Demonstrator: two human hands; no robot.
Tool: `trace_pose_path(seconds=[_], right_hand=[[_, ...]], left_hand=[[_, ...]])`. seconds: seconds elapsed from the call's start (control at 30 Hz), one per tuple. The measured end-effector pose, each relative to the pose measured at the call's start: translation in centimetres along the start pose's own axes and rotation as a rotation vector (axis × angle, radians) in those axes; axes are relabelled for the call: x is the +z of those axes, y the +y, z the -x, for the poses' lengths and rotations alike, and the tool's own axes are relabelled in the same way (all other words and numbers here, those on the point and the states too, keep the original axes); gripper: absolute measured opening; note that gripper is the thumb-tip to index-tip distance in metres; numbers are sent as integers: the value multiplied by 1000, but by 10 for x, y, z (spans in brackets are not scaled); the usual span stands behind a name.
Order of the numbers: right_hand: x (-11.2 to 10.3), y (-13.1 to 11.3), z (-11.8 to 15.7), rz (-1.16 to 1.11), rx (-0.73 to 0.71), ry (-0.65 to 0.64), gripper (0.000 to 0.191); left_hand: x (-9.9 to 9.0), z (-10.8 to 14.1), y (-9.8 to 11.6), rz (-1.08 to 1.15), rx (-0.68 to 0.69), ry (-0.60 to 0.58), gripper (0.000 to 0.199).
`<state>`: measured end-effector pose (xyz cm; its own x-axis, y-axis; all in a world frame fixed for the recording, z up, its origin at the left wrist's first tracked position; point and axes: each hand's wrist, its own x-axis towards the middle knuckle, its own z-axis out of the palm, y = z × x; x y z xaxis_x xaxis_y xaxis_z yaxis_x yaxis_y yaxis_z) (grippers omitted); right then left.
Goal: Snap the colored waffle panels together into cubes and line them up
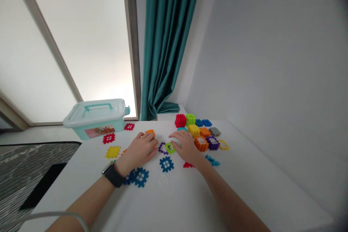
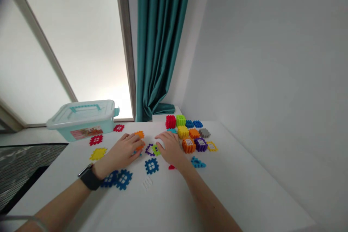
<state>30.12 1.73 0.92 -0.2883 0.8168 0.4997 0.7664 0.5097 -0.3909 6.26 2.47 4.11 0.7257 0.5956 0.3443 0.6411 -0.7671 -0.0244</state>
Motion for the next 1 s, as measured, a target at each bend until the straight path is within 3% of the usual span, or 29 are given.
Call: trace_pose_path(seconds=[0.2,0.37,0.6,0.83,1.0], right_hand=[[27,-25,-7,24,-39,-168,19],[43,-41,-5,55,-13,-298,23],[61,-53,5,34,-33,-232,30],[70,-56,13,51,-108,-225,30],[73,-54,15,50,-105,-210,27]], left_hand=[[-1,40,-23,5,-57,-41,12],[9,59,-30,59,-121,-101,17],[22,71,-35,137,-180,-83,19],[25,70,-26,238,-156,-18,31],[31,70,-24,262,-164,-28,22]])
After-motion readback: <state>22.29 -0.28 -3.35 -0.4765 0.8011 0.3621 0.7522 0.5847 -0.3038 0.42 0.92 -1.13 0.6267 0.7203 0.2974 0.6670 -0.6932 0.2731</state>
